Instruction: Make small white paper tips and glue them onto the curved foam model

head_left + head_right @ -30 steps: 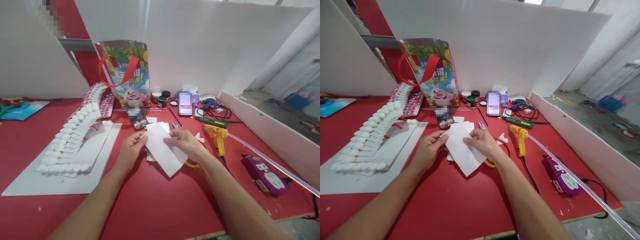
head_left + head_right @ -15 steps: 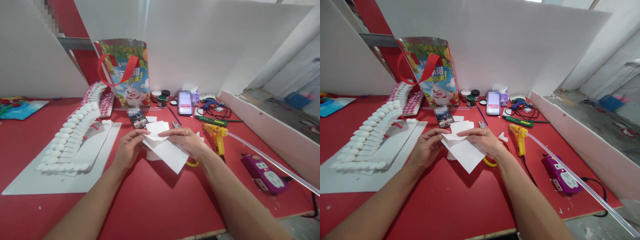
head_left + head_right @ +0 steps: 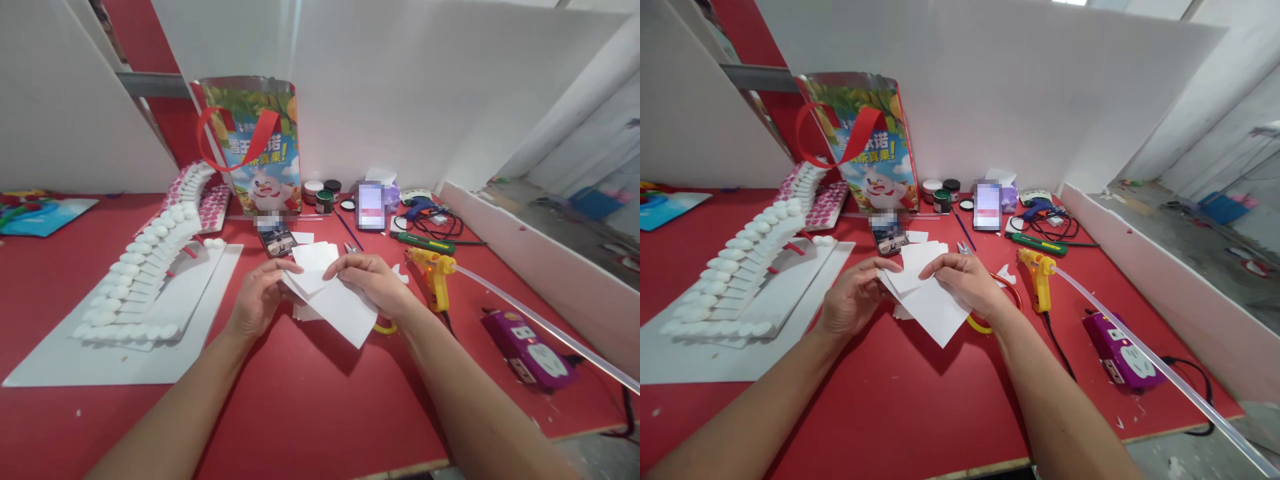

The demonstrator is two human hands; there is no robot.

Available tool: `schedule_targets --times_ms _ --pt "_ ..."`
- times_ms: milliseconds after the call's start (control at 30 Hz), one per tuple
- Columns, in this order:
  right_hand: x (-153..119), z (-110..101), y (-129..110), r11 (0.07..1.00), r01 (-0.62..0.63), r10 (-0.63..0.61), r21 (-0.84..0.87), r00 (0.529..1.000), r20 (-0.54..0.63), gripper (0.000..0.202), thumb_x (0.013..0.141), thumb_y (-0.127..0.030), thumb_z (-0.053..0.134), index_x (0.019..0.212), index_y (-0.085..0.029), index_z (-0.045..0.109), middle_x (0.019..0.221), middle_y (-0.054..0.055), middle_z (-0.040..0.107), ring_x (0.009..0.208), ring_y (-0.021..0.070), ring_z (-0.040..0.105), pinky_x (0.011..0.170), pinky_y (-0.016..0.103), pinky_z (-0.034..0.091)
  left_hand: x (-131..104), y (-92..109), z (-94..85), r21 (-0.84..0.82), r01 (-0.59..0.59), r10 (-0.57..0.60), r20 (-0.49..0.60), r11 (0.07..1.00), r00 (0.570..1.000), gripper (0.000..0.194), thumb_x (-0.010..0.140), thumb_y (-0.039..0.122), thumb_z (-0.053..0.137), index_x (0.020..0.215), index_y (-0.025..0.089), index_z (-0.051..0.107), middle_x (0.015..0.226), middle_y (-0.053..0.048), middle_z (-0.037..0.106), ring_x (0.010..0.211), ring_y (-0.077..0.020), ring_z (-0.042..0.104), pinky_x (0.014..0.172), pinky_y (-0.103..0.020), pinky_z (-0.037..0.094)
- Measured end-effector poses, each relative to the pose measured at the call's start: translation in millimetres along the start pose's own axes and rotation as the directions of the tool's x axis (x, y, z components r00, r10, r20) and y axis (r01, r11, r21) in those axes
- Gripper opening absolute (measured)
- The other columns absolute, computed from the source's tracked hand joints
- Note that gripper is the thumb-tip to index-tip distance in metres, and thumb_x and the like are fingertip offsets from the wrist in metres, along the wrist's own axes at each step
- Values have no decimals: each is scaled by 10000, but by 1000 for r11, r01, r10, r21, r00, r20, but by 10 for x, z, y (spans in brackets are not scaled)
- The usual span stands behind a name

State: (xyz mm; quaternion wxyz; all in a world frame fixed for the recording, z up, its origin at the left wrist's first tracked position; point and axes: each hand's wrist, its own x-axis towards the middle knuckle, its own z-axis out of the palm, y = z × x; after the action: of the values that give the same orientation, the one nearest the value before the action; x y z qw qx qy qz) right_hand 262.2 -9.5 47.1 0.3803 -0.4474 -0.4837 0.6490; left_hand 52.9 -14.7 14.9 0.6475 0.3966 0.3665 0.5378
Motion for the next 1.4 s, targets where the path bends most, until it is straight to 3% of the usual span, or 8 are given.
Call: schedule_targets --times_ms 267,433,600,767,867,1000,1167,1400 --pt "-44 -9 -40 950 39 -18 -310 997 70 216 756 -226 567 839 -180 761 555 -31 541 476 102 417 472 242 273 12 -109 -32 158 8 -20 70 987 997 261 778 403 829 924 198 761 485 18 636 350 -140 562 368 -230 440" --pt "-58 -13 -99 850 283 -298 -444 954 37 116 794 -242 628 828 -198 729 961 56 708 871 182 606 745 307 441 2 -94 -32 209 -21 8 63 978 998 237 785 403 826 810 187 732 451 8 624 323 -122 539 328 -196 375" --pt "-55 107 -11 759 301 -338 -577 940 46 370 829 -512 755 741 -207 564 719 -14 563 678 136 481 634 281 359 -57 -59 37 292 60 -78 50 955 996 304 772 450 828 714 187 688 392 -2 589 296 -136 542 302 -181 333" --pt "14 210 118 493 565 -529 -661 798 288 458 1016 -477 529 658 -211 423 668 -14 459 657 137 412 662 302 312 -97 -59 76 316 94 -122 72 944 990 363 727 492 851 686 184 663 390 -5 595 268 -127 522 293 -171 316" --pt "24 226 123 429 623 -576 -654 746 334 426 1062 -412 419 683 -221 391 683 -3 449 680 150 420 672 308 321 -101 -67 74 300 96 -130 96 949 987 420 742 549 833 693 177 646 393 -8 604 273 -127 534 298 -166 335" --pt "2 243 111 486 646 -590 -588 739 325 411 1070 -410 399 704 -226 365 689 -13 438 668 141 419 663 296 341 -97 -85 65 256 98 -134 127 962 983 464 740 582 834 716 168 627 391 0 607 283 -131 549 309 -167 378" --pt "-15 260 129 638 568 -528 -520 814 242 378 1041 -356 450 694 -219 389 676 -28 439 633 118 425 620 270 345 -101 -98 43 181 98 -124 139 979 983 413 753 517 853 730 171 629 393 30 602 287 -129 556 305 -163 394" --pt "-18 105 67 728 490 -544 -479 839 32 152 968 -263 551 895 -195 666 836 30 668 776 150 588 743 302 450 -97 -44 59 73 104 -113 146 992 983 387 706 457 896 688 154 654 410 17 617 267 -126 531 269 -171 362"
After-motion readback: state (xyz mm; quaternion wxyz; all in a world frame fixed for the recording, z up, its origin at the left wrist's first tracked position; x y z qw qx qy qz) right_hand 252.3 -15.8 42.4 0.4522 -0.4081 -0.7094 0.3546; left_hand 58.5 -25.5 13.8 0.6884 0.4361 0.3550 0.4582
